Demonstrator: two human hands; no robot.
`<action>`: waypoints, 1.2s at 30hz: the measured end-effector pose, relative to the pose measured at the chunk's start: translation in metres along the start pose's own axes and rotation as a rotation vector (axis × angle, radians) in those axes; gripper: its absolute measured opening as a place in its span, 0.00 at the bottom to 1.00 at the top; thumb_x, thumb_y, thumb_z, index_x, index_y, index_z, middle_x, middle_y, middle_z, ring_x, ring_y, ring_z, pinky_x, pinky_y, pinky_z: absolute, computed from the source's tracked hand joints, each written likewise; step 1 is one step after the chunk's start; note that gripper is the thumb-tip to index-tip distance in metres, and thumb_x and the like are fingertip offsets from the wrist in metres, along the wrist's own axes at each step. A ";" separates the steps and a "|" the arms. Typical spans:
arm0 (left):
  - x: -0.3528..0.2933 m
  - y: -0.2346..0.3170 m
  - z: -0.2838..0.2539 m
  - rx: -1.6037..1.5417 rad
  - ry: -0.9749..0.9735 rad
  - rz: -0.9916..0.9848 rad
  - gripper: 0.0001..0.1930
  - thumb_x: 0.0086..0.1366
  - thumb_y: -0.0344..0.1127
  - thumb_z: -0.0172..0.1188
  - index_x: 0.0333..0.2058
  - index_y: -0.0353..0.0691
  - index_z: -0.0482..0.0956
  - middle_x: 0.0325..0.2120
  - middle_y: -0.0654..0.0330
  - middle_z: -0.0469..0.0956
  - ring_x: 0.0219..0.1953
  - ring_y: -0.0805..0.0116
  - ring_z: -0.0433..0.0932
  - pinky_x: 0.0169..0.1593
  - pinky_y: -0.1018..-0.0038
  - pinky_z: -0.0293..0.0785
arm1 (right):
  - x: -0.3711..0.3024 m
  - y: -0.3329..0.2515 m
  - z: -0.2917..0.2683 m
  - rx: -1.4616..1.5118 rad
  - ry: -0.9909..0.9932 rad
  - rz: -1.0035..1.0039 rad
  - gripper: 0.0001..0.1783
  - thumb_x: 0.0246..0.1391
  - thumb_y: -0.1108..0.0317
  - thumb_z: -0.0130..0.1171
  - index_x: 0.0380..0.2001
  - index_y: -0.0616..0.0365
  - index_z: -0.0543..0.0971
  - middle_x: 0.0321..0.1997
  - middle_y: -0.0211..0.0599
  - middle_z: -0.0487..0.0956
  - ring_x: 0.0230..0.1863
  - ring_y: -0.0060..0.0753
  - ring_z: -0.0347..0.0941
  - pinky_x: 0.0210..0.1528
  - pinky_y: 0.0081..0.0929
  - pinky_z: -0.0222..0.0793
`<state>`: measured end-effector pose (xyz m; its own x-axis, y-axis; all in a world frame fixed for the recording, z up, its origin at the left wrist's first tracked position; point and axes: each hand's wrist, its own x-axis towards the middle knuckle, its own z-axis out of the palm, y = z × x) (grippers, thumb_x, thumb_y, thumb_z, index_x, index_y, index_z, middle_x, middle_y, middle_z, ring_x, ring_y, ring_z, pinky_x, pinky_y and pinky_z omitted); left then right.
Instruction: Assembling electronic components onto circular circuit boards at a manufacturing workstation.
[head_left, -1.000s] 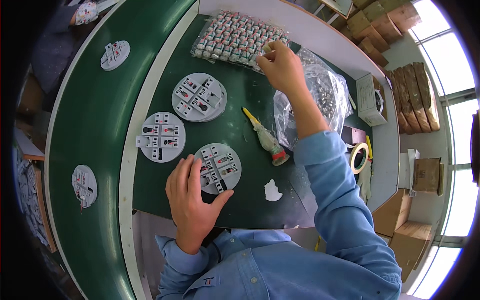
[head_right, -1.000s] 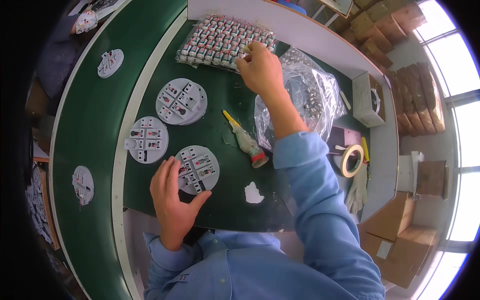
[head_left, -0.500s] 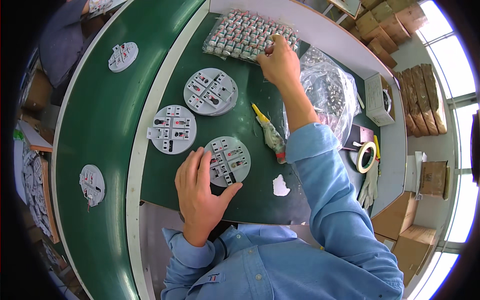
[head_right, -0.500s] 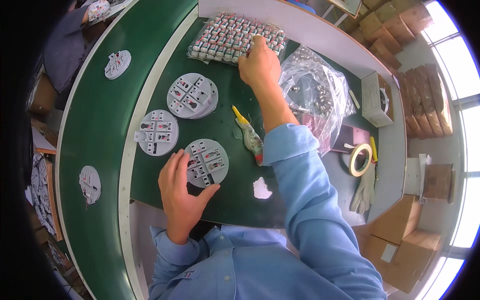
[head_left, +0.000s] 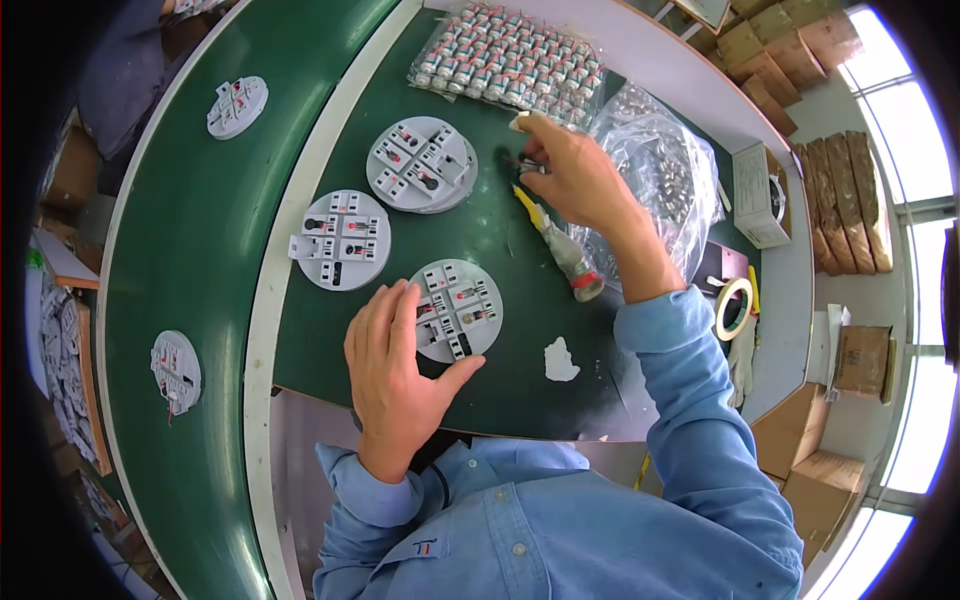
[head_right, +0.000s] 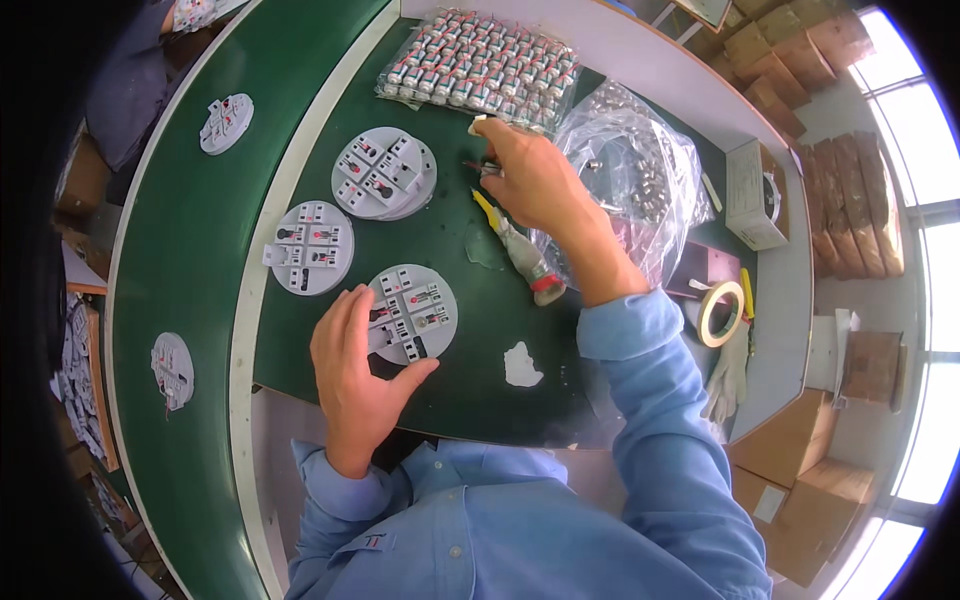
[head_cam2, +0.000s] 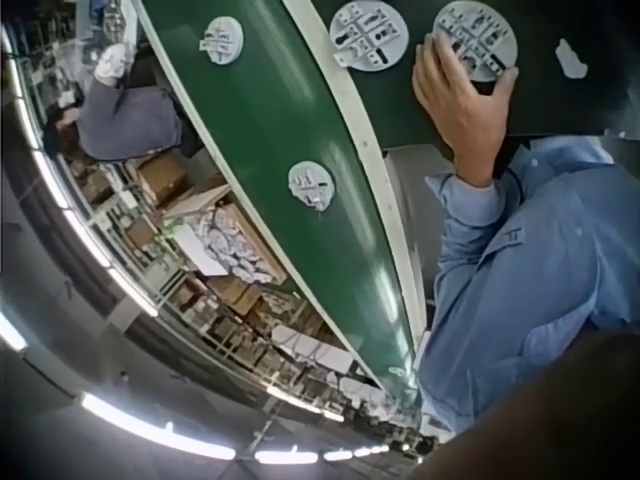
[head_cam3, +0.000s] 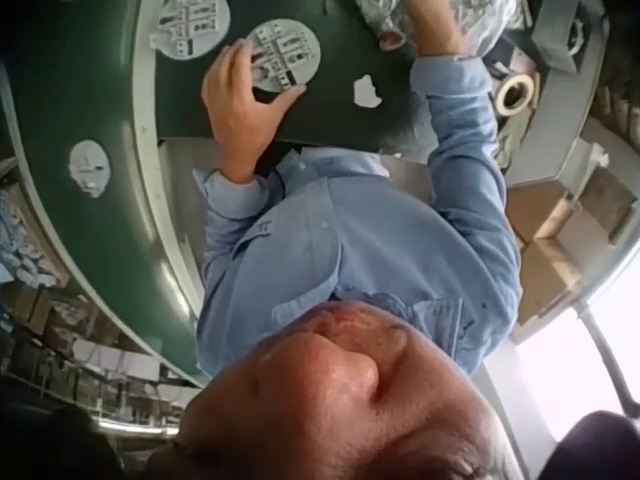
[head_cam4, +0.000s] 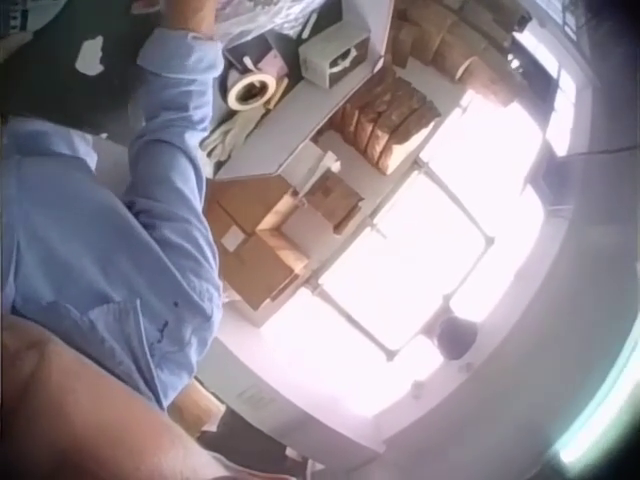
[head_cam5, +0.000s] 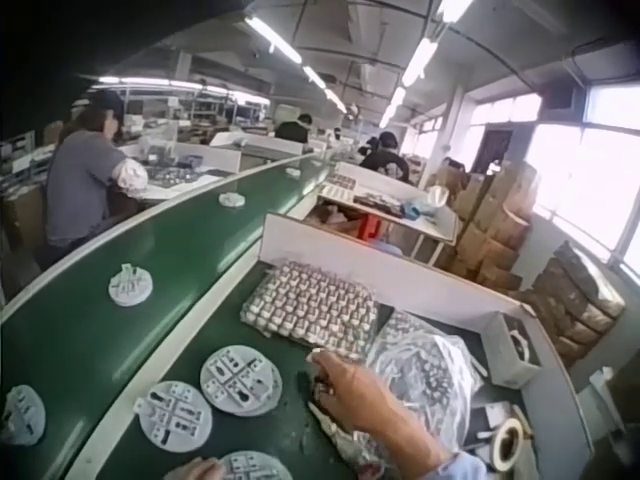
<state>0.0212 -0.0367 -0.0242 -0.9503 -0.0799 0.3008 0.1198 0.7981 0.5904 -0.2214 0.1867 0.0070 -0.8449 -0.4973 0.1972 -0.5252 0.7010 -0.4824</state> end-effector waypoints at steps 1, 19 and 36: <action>-0.001 0.001 0.000 -0.017 -0.004 -0.001 0.53 0.48 0.43 0.87 0.71 0.35 0.71 0.68 0.45 0.74 0.70 0.43 0.71 0.72 0.50 0.66 | -0.003 0.000 0.000 -0.007 -0.003 0.021 0.29 0.58 0.72 0.72 0.62 0.59 0.77 0.44 0.46 0.88 0.47 0.48 0.87 0.51 0.40 0.82; -0.010 -0.031 0.021 -0.197 0.085 0.005 0.60 0.50 0.33 0.86 0.79 0.38 0.60 0.67 0.52 0.78 0.70 0.47 0.72 0.71 0.53 0.68 | -0.093 -0.122 0.050 0.115 -0.172 -0.487 0.20 0.50 0.75 0.71 0.49 0.59 0.82 0.39 0.37 0.83 0.40 0.47 0.81 0.43 0.41 0.80; -0.008 -0.044 0.034 -0.167 0.151 0.059 0.58 0.46 0.37 0.87 0.75 0.32 0.64 0.61 0.51 0.82 0.68 0.48 0.75 0.71 0.53 0.67 | -0.084 -0.140 0.047 -0.099 -0.339 -0.468 0.18 0.48 0.77 0.67 0.45 0.59 0.82 0.39 0.38 0.82 0.42 0.47 0.81 0.43 0.40 0.80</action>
<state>0.0139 -0.0509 -0.0778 -0.8879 -0.1344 0.4401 0.2319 0.6953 0.6803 -0.0723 0.1059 0.0185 -0.4499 -0.8897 0.0780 -0.8552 0.4041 -0.3245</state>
